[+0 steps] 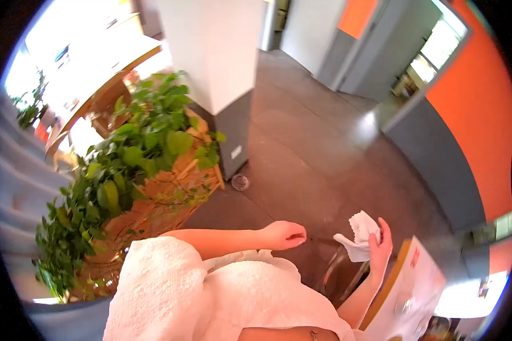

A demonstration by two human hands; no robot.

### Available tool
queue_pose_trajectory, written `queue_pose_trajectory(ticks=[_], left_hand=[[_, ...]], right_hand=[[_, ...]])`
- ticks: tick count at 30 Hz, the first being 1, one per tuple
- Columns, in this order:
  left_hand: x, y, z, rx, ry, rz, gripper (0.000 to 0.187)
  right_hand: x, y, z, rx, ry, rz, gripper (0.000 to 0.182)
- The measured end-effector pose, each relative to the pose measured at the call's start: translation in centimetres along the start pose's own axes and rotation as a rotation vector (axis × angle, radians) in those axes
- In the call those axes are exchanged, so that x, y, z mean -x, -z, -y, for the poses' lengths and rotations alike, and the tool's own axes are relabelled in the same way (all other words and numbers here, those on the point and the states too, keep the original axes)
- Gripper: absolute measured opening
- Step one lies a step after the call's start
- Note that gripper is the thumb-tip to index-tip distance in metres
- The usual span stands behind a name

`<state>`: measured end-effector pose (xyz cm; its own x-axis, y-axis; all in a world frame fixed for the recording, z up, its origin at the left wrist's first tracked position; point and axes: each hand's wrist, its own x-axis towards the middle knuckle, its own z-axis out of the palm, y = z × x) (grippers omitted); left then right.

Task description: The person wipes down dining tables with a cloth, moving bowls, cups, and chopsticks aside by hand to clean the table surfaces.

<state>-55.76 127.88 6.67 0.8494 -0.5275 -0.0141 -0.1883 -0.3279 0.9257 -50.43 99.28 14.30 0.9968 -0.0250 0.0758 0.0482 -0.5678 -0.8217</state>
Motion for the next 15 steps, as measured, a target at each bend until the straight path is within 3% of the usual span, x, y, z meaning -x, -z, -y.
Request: queue_pose_trajectory(ticks=[2,6,7,12,14,15], left_hand=[[1.9,2.3,2.3,0.049,0.049,-0.239,0.016],[5.1,4.2,5.0,0.167,0.265,-0.501,0.015],[5.4,4.2,5.7,0.167,0.232,-0.590,0.014],[2.1,5.1,8.6,0.299,0.385,-0.714,0.017],[-2.0,6.5,8.8,0.407,0.354,-0.772,0.028],[-4.5,7.7,8.9,0.293,0.379,-0.783,0.044]], right_hand=[[-3.6,-4.1,1.3,0.015,0.076,0.105,0.049],[-8.8,-11.1,4.2,-0.030,0.210,0.427,0.052],[-10.1,-12.5,4.5,-0.046,0.231,0.502,0.052],[-17.0,-18.5,3.2,-0.181,0.292,0.795,0.045],[-19.7,-19.5,3.7,-0.136,0.356,0.841,0.043],[-21.1,-19.9,3.8,-0.134,0.290,0.950,0.042]])
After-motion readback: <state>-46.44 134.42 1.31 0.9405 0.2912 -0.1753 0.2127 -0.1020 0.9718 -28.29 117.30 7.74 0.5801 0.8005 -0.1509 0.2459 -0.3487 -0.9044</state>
